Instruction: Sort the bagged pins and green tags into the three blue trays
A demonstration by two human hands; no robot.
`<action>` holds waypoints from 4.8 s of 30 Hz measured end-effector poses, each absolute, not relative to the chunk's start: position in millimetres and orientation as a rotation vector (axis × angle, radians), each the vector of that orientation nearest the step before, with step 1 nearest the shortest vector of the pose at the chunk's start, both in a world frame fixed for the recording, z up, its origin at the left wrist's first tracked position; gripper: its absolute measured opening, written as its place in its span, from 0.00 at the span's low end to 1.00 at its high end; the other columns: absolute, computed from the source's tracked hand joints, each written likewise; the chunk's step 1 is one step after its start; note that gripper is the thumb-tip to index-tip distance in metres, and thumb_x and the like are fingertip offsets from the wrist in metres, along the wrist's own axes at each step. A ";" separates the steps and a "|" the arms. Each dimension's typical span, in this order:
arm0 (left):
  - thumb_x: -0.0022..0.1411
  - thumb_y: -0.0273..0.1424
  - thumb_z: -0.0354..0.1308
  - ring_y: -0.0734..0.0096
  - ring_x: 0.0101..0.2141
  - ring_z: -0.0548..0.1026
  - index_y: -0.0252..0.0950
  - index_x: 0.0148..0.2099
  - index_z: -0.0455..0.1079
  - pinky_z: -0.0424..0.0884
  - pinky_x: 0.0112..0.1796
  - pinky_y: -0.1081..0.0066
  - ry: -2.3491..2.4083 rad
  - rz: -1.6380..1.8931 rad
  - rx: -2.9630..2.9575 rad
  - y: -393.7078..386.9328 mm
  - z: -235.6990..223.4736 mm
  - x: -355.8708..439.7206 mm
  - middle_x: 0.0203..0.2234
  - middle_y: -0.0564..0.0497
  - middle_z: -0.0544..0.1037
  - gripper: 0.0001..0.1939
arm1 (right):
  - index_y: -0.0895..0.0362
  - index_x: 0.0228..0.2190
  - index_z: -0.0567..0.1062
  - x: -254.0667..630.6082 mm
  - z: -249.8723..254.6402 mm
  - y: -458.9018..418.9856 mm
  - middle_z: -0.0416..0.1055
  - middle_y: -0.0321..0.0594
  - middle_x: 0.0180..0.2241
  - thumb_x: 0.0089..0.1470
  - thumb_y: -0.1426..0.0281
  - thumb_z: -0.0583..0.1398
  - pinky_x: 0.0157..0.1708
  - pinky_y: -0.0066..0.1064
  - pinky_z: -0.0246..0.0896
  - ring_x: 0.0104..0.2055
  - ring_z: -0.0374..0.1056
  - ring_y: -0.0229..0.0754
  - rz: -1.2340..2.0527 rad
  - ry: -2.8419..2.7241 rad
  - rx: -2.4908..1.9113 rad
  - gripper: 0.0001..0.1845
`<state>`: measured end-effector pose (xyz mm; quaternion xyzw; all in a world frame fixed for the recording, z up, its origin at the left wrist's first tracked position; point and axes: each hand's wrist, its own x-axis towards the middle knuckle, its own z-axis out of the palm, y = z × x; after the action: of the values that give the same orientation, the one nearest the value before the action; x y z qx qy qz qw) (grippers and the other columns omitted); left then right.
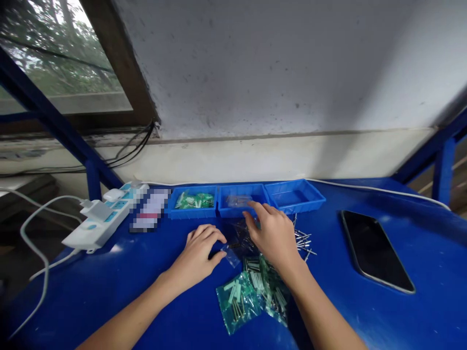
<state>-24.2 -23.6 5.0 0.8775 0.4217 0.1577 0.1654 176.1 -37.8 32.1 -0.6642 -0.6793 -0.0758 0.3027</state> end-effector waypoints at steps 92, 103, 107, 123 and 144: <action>0.61 0.21 0.50 0.69 0.36 0.69 0.37 0.34 0.65 0.66 0.39 0.68 0.801 1.341 2.192 -24.8 19.1 -32.6 0.33 0.50 0.69 0.08 | 0.57 0.25 0.69 149.9 23.9 -51.8 0.65 0.36 0.16 0.55 0.47 0.47 0.18 0.27 0.46 0.17 0.58 0.36 1.321 -1.317 -1.461 0.28; 0.61 0.23 0.51 0.64 0.46 0.65 0.40 0.40 0.67 0.62 0.47 0.63 0.930 1.027 2.312 -30.0 15.6 -26.9 0.44 0.47 0.67 0.08 | 0.56 0.46 0.68 149.0 16.0 -53.0 0.66 0.33 0.26 0.45 0.62 0.64 0.31 0.28 0.59 0.29 0.63 0.36 0.980 -0.973 -1.231 0.26; 0.63 0.25 0.49 0.70 0.35 0.69 0.37 0.36 0.65 0.65 0.39 0.69 0.936 1.046 2.122 -25.0 15.9 -28.1 0.31 0.50 0.71 0.05 | 0.54 0.38 0.71 157.9 15.4 -54.5 0.71 0.38 0.33 0.52 0.68 0.60 0.35 0.33 0.62 0.34 0.67 0.40 0.520 -1.220 -1.234 0.09; 0.59 0.36 0.56 0.67 0.34 0.73 0.34 0.43 0.70 0.67 0.37 0.69 0.787 1.008 1.241 -20.7 22.2 -26.2 0.32 0.47 0.76 0.13 | 0.53 0.39 0.72 149.8 8.3 -63.2 0.51 0.46 0.56 0.50 0.83 0.51 0.51 0.47 0.58 0.61 0.48 0.52 0.007 -1.890 -1.013 0.20; 0.60 0.40 0.53 0.69 0.27 0.72 0.34 0.40 0.69 0.65 0.28 0.73 1.118 0.921 1.583 -10.8 21.8 -32.3 0.28 0.49 0.75 0.15 | 0.51 0.55 0.63 154.5 11.5 -57.5 0.56 0.51 0.55 0.55 0.80 0.50 0.45 0.49 0.64 0.56 0.54 0.54 -0.072 -2.181 -1.188 0.27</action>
<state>-32.3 -10.8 21.8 0.6481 0.4579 0.3772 0.4776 154.5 -57.5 11.5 -0.4525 -0.8308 -0.0276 0.3228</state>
